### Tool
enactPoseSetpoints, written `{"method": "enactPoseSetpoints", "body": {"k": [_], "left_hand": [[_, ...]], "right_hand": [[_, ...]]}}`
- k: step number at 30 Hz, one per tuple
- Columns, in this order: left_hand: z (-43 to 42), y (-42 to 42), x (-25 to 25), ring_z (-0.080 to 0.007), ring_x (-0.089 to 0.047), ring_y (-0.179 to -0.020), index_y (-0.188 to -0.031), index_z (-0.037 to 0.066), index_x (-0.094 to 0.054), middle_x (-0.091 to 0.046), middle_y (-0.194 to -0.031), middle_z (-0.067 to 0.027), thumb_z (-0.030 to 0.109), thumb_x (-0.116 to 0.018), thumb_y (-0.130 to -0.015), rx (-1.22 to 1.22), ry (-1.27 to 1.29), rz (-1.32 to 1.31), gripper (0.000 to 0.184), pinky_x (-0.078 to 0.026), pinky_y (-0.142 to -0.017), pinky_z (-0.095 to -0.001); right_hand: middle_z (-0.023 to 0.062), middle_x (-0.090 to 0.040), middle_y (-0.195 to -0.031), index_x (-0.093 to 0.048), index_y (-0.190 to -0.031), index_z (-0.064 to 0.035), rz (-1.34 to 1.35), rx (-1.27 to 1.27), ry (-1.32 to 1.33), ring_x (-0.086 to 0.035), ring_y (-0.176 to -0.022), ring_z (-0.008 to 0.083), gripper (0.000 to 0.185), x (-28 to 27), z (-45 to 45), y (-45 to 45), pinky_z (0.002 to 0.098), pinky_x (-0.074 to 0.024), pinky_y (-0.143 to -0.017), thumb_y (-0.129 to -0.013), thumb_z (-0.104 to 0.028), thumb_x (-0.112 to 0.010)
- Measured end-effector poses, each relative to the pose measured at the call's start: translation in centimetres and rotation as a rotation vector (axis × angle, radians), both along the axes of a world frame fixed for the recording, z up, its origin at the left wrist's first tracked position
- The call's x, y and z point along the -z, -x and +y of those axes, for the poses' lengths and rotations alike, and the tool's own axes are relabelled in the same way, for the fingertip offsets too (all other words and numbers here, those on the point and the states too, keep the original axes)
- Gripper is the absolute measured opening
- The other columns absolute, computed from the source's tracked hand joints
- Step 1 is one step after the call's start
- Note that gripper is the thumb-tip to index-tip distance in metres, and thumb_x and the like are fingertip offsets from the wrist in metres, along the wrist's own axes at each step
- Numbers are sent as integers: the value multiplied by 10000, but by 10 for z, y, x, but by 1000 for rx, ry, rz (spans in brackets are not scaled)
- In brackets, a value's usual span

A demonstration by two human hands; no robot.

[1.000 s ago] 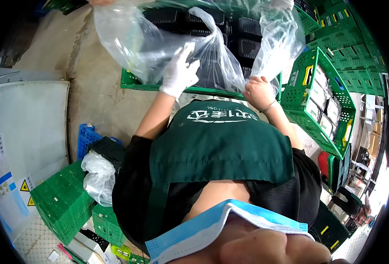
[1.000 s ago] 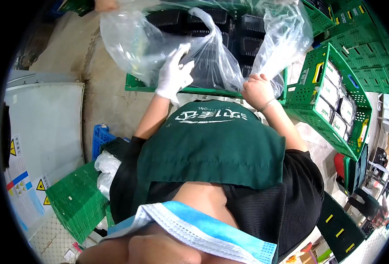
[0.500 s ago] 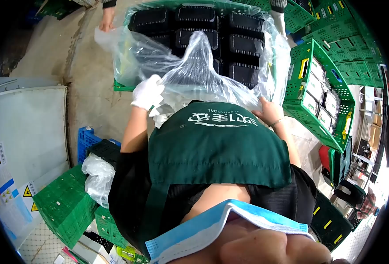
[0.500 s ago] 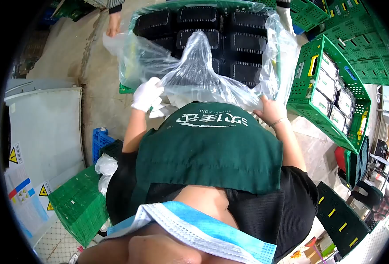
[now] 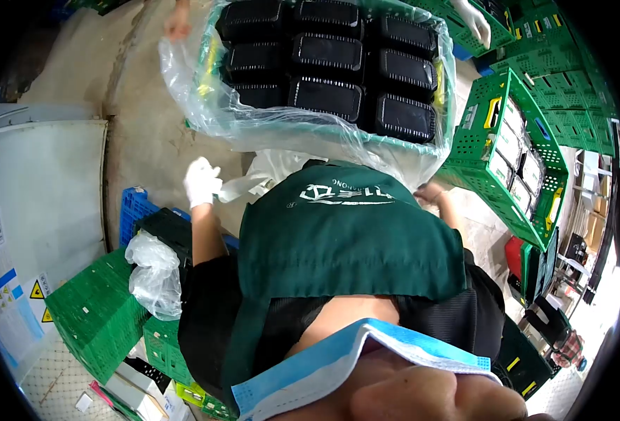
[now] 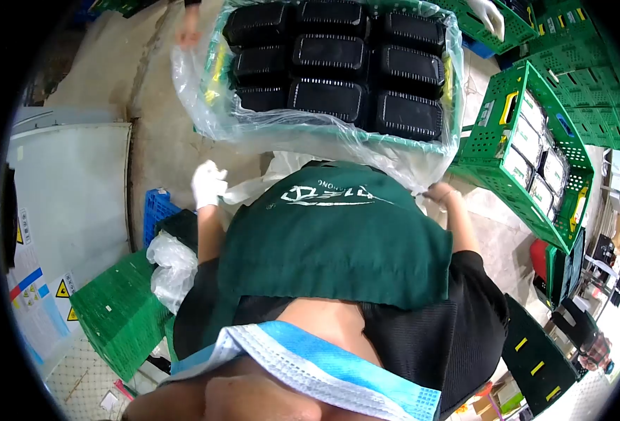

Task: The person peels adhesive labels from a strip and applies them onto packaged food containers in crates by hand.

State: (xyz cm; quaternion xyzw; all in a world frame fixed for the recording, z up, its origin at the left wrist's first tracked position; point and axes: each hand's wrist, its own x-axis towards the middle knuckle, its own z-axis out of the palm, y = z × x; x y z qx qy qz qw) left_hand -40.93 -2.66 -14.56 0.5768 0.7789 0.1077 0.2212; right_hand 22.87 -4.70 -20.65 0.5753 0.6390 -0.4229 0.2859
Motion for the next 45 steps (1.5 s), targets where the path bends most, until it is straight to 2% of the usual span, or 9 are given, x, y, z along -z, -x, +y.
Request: {"method": "enactPoseSetpoints", "body": {"k": [2,7,10,12,16,22,28,38,45], "left_hand": [[15,-21,-62,-185,-533,-649,-1028,130,-508,-526,-832,-18,193,-529,-781,-627,-128,-1266,255,-431,-479,-223],[92,-130,-121,-91,-490,-499,-1299,194,-252,-521,-616,-29,126,-638,-713,86,81,-463,706,-377,-427,-224],[102,-115,-97,-137,-531,-547,-1065,117,-520,-578,-702,-55,195,-593,-734,587,36,-14,348,-419,-485,-278],[76,-100,-105,-193,-553,-599,-886,80,-576,-590,-755,-98,281,-551,-742,52,209,-615,249,-436,-561,-306],[15,-34,-50,-301,-550,-784,-864,125,-578,-575,-867,-121,352,-445,-749,120,184,180,288,-435,-659,-383],[-81,-11,-18,-246,-554,-750,-833,34,-577,-576,-820,-129,215,-490,-728,-75,197,-255,227,-436,-668,-319],[-51,-39,-87,-83,-487,-519,-903,0,-578,-567,-716,-32,134,-589,-756,-744,-131,-794,200,-386,-462,-210],[61,-156,-114,-94,-456,-446,-1085,55,-495,-550,-681,-44,41,-561,-743,-447,-31,-1364,348,-347,-384,-225],[114,-164,-42,-321,-554,-680,-877,97,-553,-570,-746,-147,313,-585,-694,451,-140,-26,285,-434,-623,-380]], "right_hand": [[149,-599,-779,-616,-772,-50,-70,15,-297,-582,-685,286,362,-106,32,49,368,-457,-651,-706,-398,-542],[131,-588,-811,-537,-927,-50,478,244,-861,-571,-736,274,317,-201,110,166,346,-453,-672,-684,-244,-600],[154,-470,-1129,-463,-1100,-109,417,-202,-1074,-457,-1034,274,528,-162,150,212,350,-388,-827,-632,-283,-636],[151,-318,-1269,-338,-1223,-161,158,-385,-936,-312,-1167,288,724,-144,153,231,403,-320,-899,-596,-323,-662],[159,-323,-1225,-280,-1255,-197,261,-368,-1012,-321,-1123,330,880,-128,160,233,435,-312,-901,-500,-315,-716],[152,-552,-960,-519,-1050,-61,776,-26,-892,-514,-906,265,582,-161,220,203,334,-410,-798,-550,-292,-709],[71,-595,-920,-557,-971,-52,1121,906,361,-581,-731,151,362,-177,240,179,282,-471,-710,-774,-354,-529],[102,-550,-960,-541,-1026,-107,400,-95,-1012,-514,-918,265,399,-141,254,193,325,-420,-793,-656,-237,-617],[77,-333,-1232,-302,-1246,-193,219,-387,-1201,-345,-1123,274,793,-107,283,206,406,-347,-893,-562,-300,-688]]}}
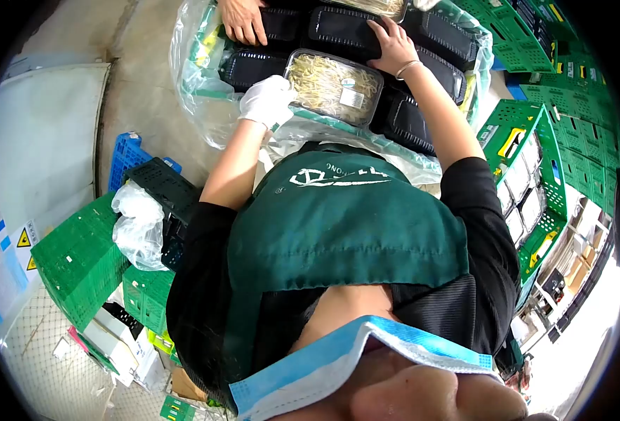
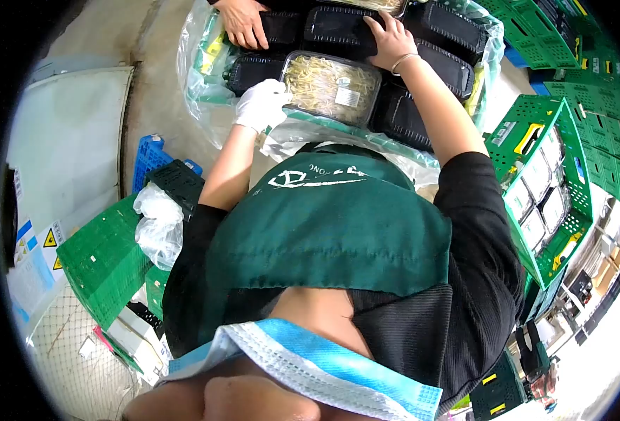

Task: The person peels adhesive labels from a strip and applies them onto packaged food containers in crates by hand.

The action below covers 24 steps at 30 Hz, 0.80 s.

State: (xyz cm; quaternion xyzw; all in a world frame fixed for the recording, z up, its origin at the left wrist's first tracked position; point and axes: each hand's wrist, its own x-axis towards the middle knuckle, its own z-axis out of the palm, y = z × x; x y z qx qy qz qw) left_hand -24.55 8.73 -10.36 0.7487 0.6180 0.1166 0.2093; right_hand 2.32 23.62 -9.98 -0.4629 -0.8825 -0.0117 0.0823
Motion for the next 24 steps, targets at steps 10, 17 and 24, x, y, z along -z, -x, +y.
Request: {"method": "enactPoseSetpoints", "body": {"k": [10,17,24], "left_hand": [[6,-29,-47,-322,-565,-764,-963,63,-490,-584,-806,-166,341,-590,-690,-384,308,128,402,-442,-648,-393],[-43,10,-20,-194,-539,-548,-988,74,-545,-581,-734,-84,211,-586,-735,-431,84,-445,291,-431,-519,-296],[-86,2,-70,-48,-433,-453,-981,25,-572,-559,-722,-9,132,-568,-773,-790,313,-861,234,-363,-419,-197]], "right_hand": [[122,-382,-1170,-306,-1230,-140,57,-101,88,-361,-1090,297,824,-4,0,14,371,-316,-916,-538,-328,-713],[121,-547,-982,-511,-1025,-22,648,-15,485,-516,-913,231,531,-67,28,-9,307,-400,-827,-597,-278,-695],[35,-611,-839,-539,-1035,-71,765,771,1062,-585,-676,153,504,-38,48,-27,259,-456,-636,-744,-480,-495]]}}
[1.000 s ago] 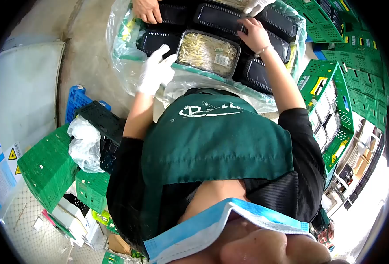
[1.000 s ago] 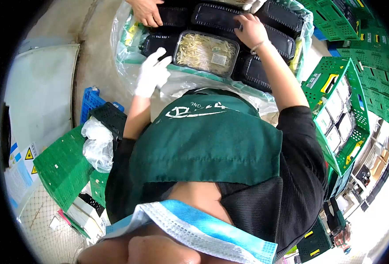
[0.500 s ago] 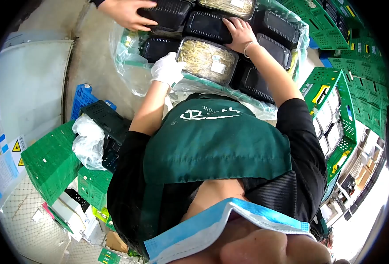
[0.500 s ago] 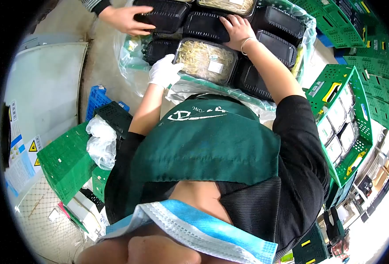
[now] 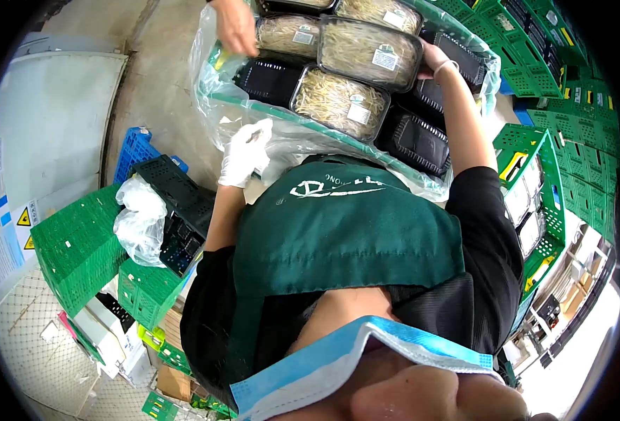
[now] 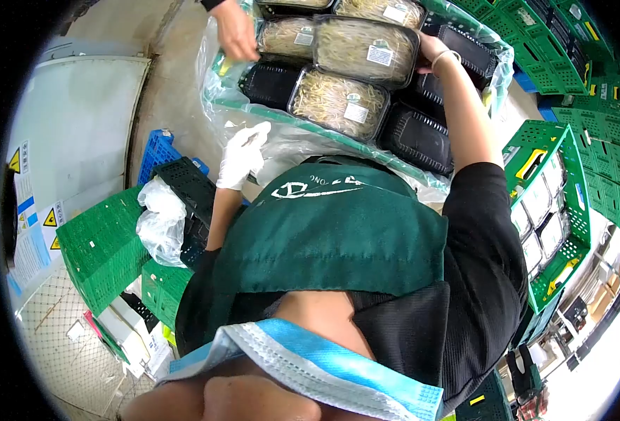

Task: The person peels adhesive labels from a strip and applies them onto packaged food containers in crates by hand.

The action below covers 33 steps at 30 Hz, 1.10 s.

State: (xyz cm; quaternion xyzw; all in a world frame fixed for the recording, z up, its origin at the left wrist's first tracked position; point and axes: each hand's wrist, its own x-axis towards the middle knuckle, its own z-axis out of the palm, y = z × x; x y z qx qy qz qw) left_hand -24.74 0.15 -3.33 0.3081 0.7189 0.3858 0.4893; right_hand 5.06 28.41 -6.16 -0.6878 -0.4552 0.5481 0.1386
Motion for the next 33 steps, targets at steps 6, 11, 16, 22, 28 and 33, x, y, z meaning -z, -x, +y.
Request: {"method": "enactPoseSetpoints", "body": {"k": [6,11,16,22,28,33], "left_hand": [[-23,12,-24,-35,-435,-495,-986,12,-564,-540,-702,4,142,-524,-794,-42,36,-179,235,-347,-442,-172],[-27,8,-30,-35,-432,-549,-1080,-33,-481,-526,-760,-12,95,-426,-768,147,-93,-658,342,-365,-516,-156],[-19,13,-26,-41,-362,-550,-1057,-39,-474,-521,-783,-19,33,-444,-727,320,-117,-555,339,-382,-567,-177],[-18,9,-28,-165,-564,-820,-984,-38,-507,-575,-897,-127,-3,-521,-736,178,-45,-493,250,-456,-717,-263],[-32,17,-2,-230,-562,-842,-944,-57,-505,-555,-963,-177,-28,-490,-733,60,-142,-583,213,-462,-740,-312],[-40,13,-18,-246,-559,-863,-922,-60,-512,-548,-976,-175,-24,-464,-771,-91,-206,-763,162,-461,-763,-361]], "right_hand": [[157,-508,-1085,-447,-1132,-90,-461,-708,-817,-477,-1031,267,625,-7,-39,-104,330,-376,-858,-597,-314,-679],[99,-266,-1293,-191,-1293,-195,-926,-793,-680,-297,-1182,268,991,0,-84,-115,409,-268,-961,-474,-281,-742],[133,-439,-1096,-370,-1203,-144,-589,-723,-788,-402,-1048,308,816,-27,-72,-115,355,-339,-900,-486,-281,-735],[19,-580,-910,-513,-1044,17,149,-181,-173,-550,-785,108,478,-104,-54,-140,220,-429,-729,-743,-346,-592],[50,-613,-842,-561,-970,-11,-246,61,-477,-575,-722,151,380,-11,-17,-184,265,-451,-655,-738,-311,-588],[121,-589,-863,-567,-953,-48,-443,-441,-625,-561,-837,242,397,-50,-152,-119,329,-427,-773,-619,-235,-674]]}}
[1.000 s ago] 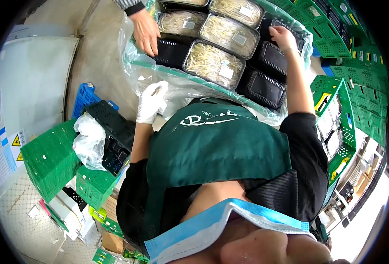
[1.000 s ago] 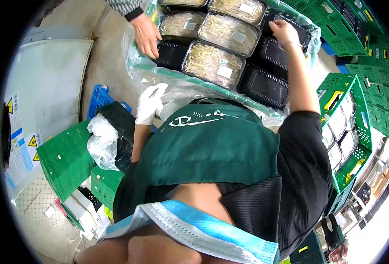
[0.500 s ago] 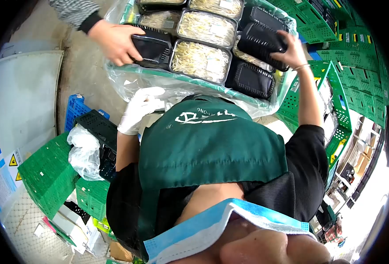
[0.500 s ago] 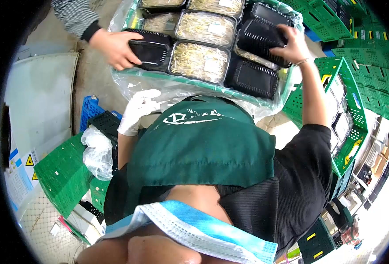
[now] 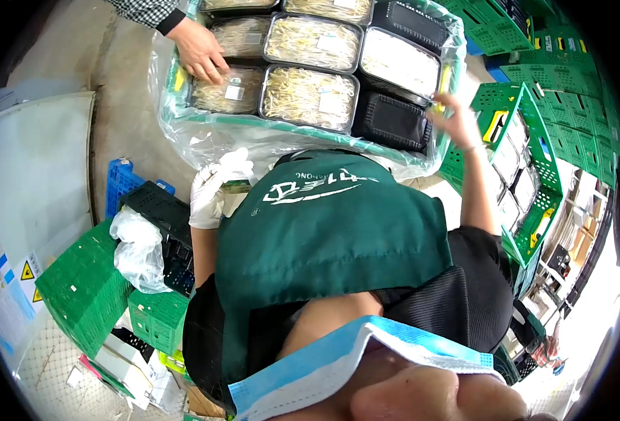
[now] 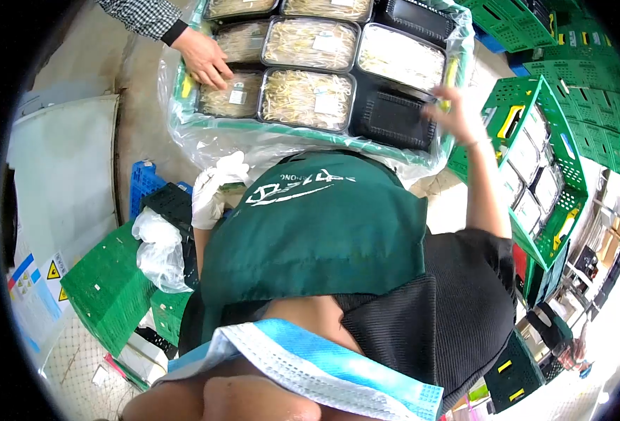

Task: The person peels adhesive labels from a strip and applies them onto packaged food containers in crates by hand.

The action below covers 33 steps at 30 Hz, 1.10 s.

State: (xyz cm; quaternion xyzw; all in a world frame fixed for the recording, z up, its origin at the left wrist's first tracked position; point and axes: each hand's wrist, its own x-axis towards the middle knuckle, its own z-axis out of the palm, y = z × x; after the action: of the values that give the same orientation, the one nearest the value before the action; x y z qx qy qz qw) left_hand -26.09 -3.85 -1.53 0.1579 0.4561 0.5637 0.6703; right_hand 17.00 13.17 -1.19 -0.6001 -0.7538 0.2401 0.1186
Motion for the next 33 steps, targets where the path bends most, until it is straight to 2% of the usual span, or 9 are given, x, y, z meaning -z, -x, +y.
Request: {"method": "enactPoseSetpoints", "body": {"k": [4,11,15,19,22,24,28,30,33], "left_hand": [[1,9,40,-240,-560,-864,-938,-48,-512,-551,-975,-160,3,-450,-802,20,50,208,158,-458,-776,-350],[23,-9,4,-226,-573,-802,-942,-51,-513,-574,-909,-155,53,-431,-826,43,39,265,175,-469,-728,-317],[24,-9,4,-229,-579,-771,-936,-65,-517,-584,-862,-157,83,-407,-836,63,32,325,209,-471,-707,-313],[18,-2,10,-229,-581,-758,-942,-75,-521,-586,-864,-157,94,-413,-820,145,-15,361,234,-470,-691,-305],[9,6,6,-226,-581,-756,-940,-82,-521,-587,-869,-157,116,-430,-811,111,10,279,254,-469,-684,-297],[4,7,9,-219,-580,-763,-950,-82,-520,-586,-878,-156,129,-433,-812,60,5,330,267,-469,-683,-296],[14,0,10,-201,-572,-791,-1018,-70,-497,-576,-943,-154,138,-452,-811,88,-66,304,296,-457,-699,-287],[19,-7,8,-187,-564,-806,-1025,-72,-493,-578,-953,-141,165,-467,-805,87,-14,233,325,-451,-713,-280],[35,-23,-1,-155,-554,-761,-904,-32,-575,-597,-864,-103,180,-469,-802,283,-307,684,258,-436,-681,-258]], "right_hand": [[145,-394,-1160,-292,-1242,-117,-331,-280,-34,-382,-1078,301,866,35,-34,15,365,-289,-932,-489,-245,-701],[152,-475,-1058,-400,-1160,-40,29,-225,107,-456,-991,251,745,-13,-6,6,323,-357,-872,-477,-159,-674],[118,-501,-1059,-456,-1125,29,551,-111,808,-461,-984,202,630,2,23,-22,277,-332,-874,-597,-267,-629],[43,-557,-663,-607,-792,26,44,238,559,-486,-618,117,316,36,50,-27,236,-396,-594,-754,-280,-538],[110,-596,-745,-597,-844,-27,114,247,28,-565,-762,214,261,26,16,-1,315,-429,-710,-744,-264,-558],[128,-585,-909,-587,-898,-39,-239,-30,-424,-527,-917,270,282,17,-9,11,341,-399,-811,-719,-257,-602],[151,-452,-1159,-518,-1040,-48,-179,-227,-116,-437,-1053,295,419,57,-30,25,368,-347,-884,-714,-298,-600],[154,-542,-1032,-537,-1011,-28,-311,-155,71,-515,-966,275,394,25,-19,41,351,-404,-823,-717,-284,-598],[123,-583,-929,-550,-988,-27,196,-275,-41,-563,-863,241,362,-24,-27,105,317,-429,-780,-683,-195,-651]]}}
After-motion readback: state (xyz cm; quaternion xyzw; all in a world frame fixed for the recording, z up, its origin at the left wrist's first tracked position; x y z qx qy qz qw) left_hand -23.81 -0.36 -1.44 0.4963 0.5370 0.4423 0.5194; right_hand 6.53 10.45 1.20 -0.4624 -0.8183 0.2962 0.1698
